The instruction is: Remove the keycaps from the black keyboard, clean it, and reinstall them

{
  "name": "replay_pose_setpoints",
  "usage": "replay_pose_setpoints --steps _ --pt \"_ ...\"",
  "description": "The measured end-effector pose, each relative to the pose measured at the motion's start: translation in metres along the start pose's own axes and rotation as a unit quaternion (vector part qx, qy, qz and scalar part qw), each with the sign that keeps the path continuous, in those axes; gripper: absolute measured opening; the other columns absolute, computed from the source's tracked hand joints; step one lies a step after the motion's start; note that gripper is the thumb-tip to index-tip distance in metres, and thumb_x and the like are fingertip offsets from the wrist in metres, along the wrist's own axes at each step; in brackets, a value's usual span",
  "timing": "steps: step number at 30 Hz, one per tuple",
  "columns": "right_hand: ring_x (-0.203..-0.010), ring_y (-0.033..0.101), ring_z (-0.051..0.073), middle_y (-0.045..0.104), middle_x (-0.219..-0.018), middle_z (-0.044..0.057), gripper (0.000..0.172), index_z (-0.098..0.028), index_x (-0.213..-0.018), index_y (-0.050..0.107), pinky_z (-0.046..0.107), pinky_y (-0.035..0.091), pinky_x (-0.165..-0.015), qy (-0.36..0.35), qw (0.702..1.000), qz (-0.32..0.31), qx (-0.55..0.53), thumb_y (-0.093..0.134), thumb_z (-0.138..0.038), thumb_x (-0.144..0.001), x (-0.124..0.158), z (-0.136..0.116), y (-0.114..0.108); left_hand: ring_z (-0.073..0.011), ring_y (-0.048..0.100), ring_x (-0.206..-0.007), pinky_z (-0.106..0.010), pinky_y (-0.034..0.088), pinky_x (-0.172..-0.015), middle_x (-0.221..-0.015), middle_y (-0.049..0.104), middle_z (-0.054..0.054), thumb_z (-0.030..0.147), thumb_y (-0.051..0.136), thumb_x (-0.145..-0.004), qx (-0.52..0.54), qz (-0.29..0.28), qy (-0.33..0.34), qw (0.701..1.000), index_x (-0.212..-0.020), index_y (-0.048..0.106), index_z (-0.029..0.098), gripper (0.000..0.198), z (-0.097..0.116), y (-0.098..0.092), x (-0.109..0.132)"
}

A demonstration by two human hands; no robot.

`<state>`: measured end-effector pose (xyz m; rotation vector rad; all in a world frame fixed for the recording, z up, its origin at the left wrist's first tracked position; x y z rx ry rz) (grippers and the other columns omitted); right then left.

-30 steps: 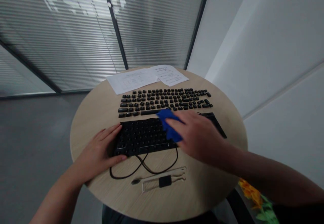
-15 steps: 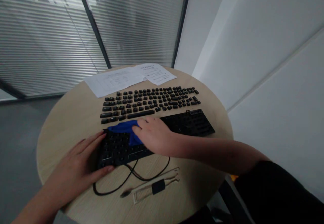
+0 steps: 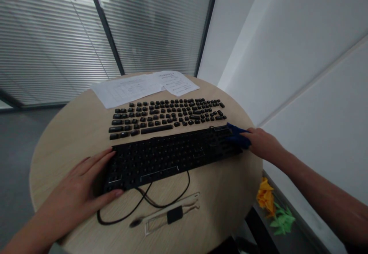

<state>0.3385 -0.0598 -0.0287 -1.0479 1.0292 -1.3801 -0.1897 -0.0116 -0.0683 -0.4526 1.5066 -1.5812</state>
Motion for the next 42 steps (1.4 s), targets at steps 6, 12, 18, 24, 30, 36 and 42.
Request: replay_pose_setpoints --steps 6,12,18,24,30,36,42 --pt "-0.115 0.063 0.034 0.068 -0.133 0.014 0.059 -0.021 -0.140 0.065 0.047 0.050 -0.101 -0.111 0.977 0.159 -0.089 0.061 -0.016 -0.081 0.015 -0.068 -0.084 -0.0410 0.058 -0.135 -0.060 0.045 -0.115 -0.156 0.053 -0.019 0.068 0.069 -0.084 0.045 -0.015 -0.007 0.999 -0.163 0.029 0.023 0.099 0.012 -0.011 0.002" --pt "-0.105 0.061 0.030 0.068 -0.127 0.016 0.047 -0.017 -0.134 0.065 0.044 0.053 -0.089 -0.388 0.893 0.159 -0.164 0.065 -0.023 -0.087 0.026 -0.274 -0.157 -0.0422 0.055 -0.138 -0.062 0.048 -0.112 -0.156 0.051 -0.023 0.064 0.076 -0.078 0.084 -0.009 -0.030 0.996 -0.165 0.021 0.017 0.113 0.017 -0.018 0.005" --pt "-0.097 0.063 0.029 0.068 -0.114 0.020 0.026 -0.006 -0.114 0.067 0.038 0.057 -0.067 -0.444 0.870 0.131 -0.171 0.057 -0.019 -0.095 0.010 -0.400 -0.135 -0.0418 0.053 -0.141 -0.058 0.049 -0.114 -0.159 0.048 -0.022 0.049 0.076 -0.076 0.057 0.010 -0.006 0.998 -0.162 0.027 0.019 0.104 0.010 -0.014 0.007" --pt "-0.096 0.063 0.030 0.066 -0.111 0.018 0.022 -0.008 -0.115 0.066 0.037 0.057 -0.062 -0.405 0.894 0.123 -0.148 0.052 -0.018 -0.100 0.008 -0.370 -0.115 -0.0421 0.059 -0.135 -0.057 0.052 -0.109 -0.154 0.054 -0.021 0.057 0.076 -0.078 0.049 -0.001 -0.017 0.999 -0.167 0.016 0.021 0.113 0.002 -0.009 0.005" --pt "-0.099 0.063 0.031 0.067 -0.111 0.016 0.032 -0.013 -0.127 0.066 0.037 0.056 -0.066 -0.302 0.947 0.084 -0.066 0.050 -0.012 -0.099 0.003 -0.258 -0.081 -0.0430 0.062 -0.129 -0.060 0.055 -0.104 -0.149 0.057 -0.020 0.064 0.071 -0.081 0.034 0.000 -0.020 0.999 -0.168 0.013 0.028 0.111 -0.003 -0.006 0.002" --pt "-0.110 0.065 0.030 0.068 -0.124 0.017 0.046 -0.016 -0.135 0.066 0.037 0.054 -0.088 -0.091 0.993 0.056 -0.041 0.063 -0.013 -0.090 0.010 -0.103 -0.025 -0.0423 0.063 -0.127 -0.057 0.056 -0.103 -0.145 0.059 -0.021 0.066 0.069 -0.082 0.015 -0.017 -0.025 0.999 -0.166 0.017 0.023 0.108 -0.006 -0.005 0.002" --pt "-0.101 0.069 0.028 0.072 -0.109 0.014 0.038 -0.018 -0.121 0.073 0.036 0.051 -0.088 0.036 0.998 0.018 -0.040 0.059 -0.011 -0.087 0.020 0.000 0.013 -0.0426 0.065 -0.124 -0.056 0.057 -0.100 -0.145 0.061 -0.022 0.065 0.069 -0.082 0.016 -0.001 -0.010 1.000 -0.166 0.020 0.021 0.107 -0.009 -0.003 0.002"
Point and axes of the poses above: each hand's wrist, its own x-axis away from the middle knuckle, its own y-axis out of the palm, z = x × y, the point moved 8 cm from there along -x, towards the middle knuckle
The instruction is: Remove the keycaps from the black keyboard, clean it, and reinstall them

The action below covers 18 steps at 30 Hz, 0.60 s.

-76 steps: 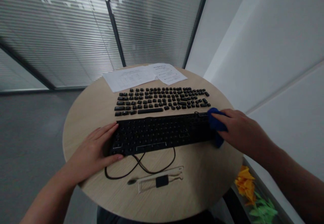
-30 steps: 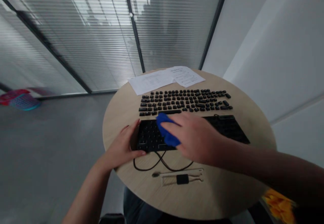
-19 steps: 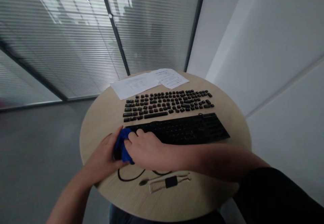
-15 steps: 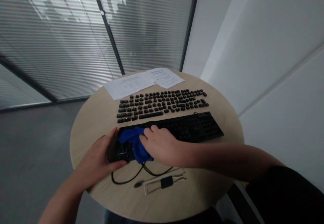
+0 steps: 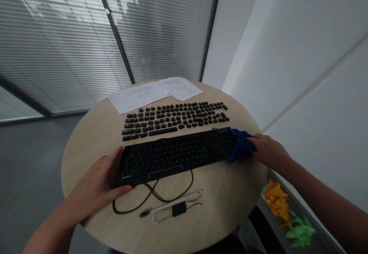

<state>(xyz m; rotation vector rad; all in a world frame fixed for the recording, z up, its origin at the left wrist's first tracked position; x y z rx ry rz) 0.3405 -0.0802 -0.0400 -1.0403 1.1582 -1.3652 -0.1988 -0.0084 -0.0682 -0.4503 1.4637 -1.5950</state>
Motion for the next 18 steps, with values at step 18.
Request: replay_pose_setpoints --steps 18 --pt "-0.097 0.064 0.019 0.074 -0.110 0.000 0.023 -0.018 -0.101 0.073 0.025 0.052 -0.077 -0.425 0.871 0.157 -0.189 0.068 -0.032 -0.084 -0.011 -0.410 -0.126 -0.0405 0.074 -0.105 -0.051 0.063 -0.089 -0.122 0.074 -0.014 0.054 0.085 -0.066 0.097 0.073 -0.001 0.993 -0.132 0.062 0.025 0.076 -0.011 -0.008 0.004"
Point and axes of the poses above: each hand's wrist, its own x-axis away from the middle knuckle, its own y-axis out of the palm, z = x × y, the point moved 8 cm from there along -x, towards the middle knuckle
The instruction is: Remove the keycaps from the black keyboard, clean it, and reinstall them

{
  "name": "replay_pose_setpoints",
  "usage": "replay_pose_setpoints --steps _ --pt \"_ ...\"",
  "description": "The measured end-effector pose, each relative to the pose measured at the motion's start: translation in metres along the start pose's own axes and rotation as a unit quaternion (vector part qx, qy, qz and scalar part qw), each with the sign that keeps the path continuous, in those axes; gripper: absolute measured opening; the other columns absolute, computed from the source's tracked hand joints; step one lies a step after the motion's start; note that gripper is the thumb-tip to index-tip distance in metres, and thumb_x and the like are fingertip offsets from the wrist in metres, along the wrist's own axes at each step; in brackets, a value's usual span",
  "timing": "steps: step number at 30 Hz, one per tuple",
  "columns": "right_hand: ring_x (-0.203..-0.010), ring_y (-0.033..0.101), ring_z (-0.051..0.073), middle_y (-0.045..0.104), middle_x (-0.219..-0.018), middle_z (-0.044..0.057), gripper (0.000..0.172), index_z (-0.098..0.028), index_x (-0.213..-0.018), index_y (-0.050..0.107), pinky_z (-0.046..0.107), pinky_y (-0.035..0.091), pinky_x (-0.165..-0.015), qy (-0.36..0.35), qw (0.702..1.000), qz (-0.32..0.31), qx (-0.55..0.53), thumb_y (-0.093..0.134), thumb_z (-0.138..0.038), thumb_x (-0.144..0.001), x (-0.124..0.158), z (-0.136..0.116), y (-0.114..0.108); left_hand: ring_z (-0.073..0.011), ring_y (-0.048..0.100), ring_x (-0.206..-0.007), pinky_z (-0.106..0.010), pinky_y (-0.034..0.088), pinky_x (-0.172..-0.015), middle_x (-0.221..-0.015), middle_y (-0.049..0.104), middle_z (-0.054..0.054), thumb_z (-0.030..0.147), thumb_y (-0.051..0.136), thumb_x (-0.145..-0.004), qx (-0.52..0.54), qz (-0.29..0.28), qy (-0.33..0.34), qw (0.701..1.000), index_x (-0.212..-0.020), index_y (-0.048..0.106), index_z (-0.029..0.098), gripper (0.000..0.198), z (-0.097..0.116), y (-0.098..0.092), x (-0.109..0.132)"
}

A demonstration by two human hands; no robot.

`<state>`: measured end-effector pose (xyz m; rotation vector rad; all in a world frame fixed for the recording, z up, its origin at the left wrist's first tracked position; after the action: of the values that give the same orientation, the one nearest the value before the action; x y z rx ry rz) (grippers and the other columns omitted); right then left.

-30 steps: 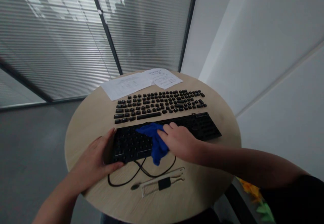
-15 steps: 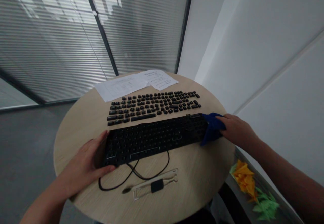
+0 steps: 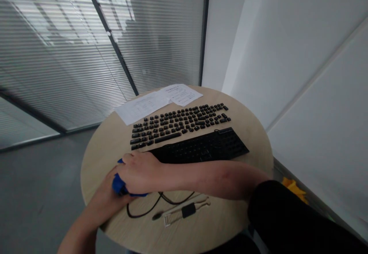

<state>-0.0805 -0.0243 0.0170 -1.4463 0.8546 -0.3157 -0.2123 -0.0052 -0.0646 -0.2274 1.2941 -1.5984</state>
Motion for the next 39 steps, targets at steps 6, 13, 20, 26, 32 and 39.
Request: replay_pose_setpoints --steps 6,13,20,26,32,39 --pt "-0.100 0.064 0.022 0.074 -0.112 0.004 0.018 -0.018 -0.098 0.072 0.029 0.054 -0.073 0.008 0.999 -0.004 0.038 0.056 -0.021 -0.092 0.032 0.031 0.000 -0.0449 0.065 -0.126 -0.057 0.057 -0.102 -0.148 0.061 -0.020 0.055 0.085 -0.069 -0.021 -0.026 -0.008 0.999 -0.165 0.027 0.025 0.116 -0.002 0.006 -0.002" --pt "-0.101 0.068 0.029 0.073 -0.104 0.014 0.021 -0.012 -0.103 0.073 0.036 0.055 -0.086 0.169 0.979 -0.083 0.081 0.065 -0.015 -0.084 0.149 0.152 -0.031 -0.0477 0.061 -0.131 -0.065 0.051 -0.108 -0.155 0.056 -0.019 0.057 0.085 -0.070 -0.025 -0.028 -0.001 0.999 -0.168 0.019 0.029 0.122 -0.004 0.011 -0.002" --pt "-0.112 0.068 0.030 0.072 -0.119 0.015 0.032 -0.019 -0.115 0.076 0.037 0.050 -0.099 0.395 0.902 -0.116 0.129 0.059 -0.019 -0.087 0.297 0.265 -0.067 -0.0488 0.055 -0.137 -0.069 0.046 -0.112 -0.157 0.053 -0.017 0.060 0.084 -0.071 0.000 -0.047 -0.042 0.998 -0.168 0.022 0.030 0.119 -0.009 0.012 -0.002" --pt "-0.099 0.073 0.029 0.079 -0.100 0.010 0.023 -0.021 -0.096 0.078 0.035 0.054 -0.089 0.462 0.887 0.006 0.011 0.061 -0.027 -0.081 0.345 0.296 -0.085 -0.0430 0.050 -0.144 -0.060 0.041 -0.120 -0.161 0.049 -0.015 0.065 0.080 -0.072 0.088 -0.055 -0.116 0.988 -0.164 0.033 0.028 0.110 0.000 0.002 -0.002" --pt "-0.081 0.074 0.027 0.080 -0.082 0.007 0.028 -0.017 -0.088 0.078 0.035 0.060 -0.074 0.527 0.763 0.139 -0.348 0.066 -0.034 -0.069 0.344 0.302 -0.057 -0.0355 0.075 -0.100 -0.046 0.060 -0.088 -0.128 0.073 -0.020 0.073 0.060 -0.080 0.055 0.018 -0.319 0.946 -0.141 0.063 0.014 0.085 -0.005 -0.019 -0.008" --pt "-0.071 0.075 0.025 0.081 -0.080 0.010 0.022 -0.015 -0.077 0.078 0.033 0.061 -0.065 0.541 0.677 0.146 -0.478 0.075 -0.027 -0.059 0.331 0.295 -0.041 -0.0348 0.075 -0.084 -0.037 0.054 -0.074 -0.087 0.082 -0.009 0.047 0.076 -0.063 0.146 -0.028 -0.325 0.934 -0.086 0.082 0.023 0.033 0.014 0.002 -0.036"
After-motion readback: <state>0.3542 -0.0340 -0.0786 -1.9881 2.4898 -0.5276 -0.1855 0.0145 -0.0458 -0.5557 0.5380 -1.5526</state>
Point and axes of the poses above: each hand's wrist, its own x-axis away from the middle knuckle, its own y-axis out of the palm, z = x × y, the point moved 8 cm from there along -x, towards the middle knuckle
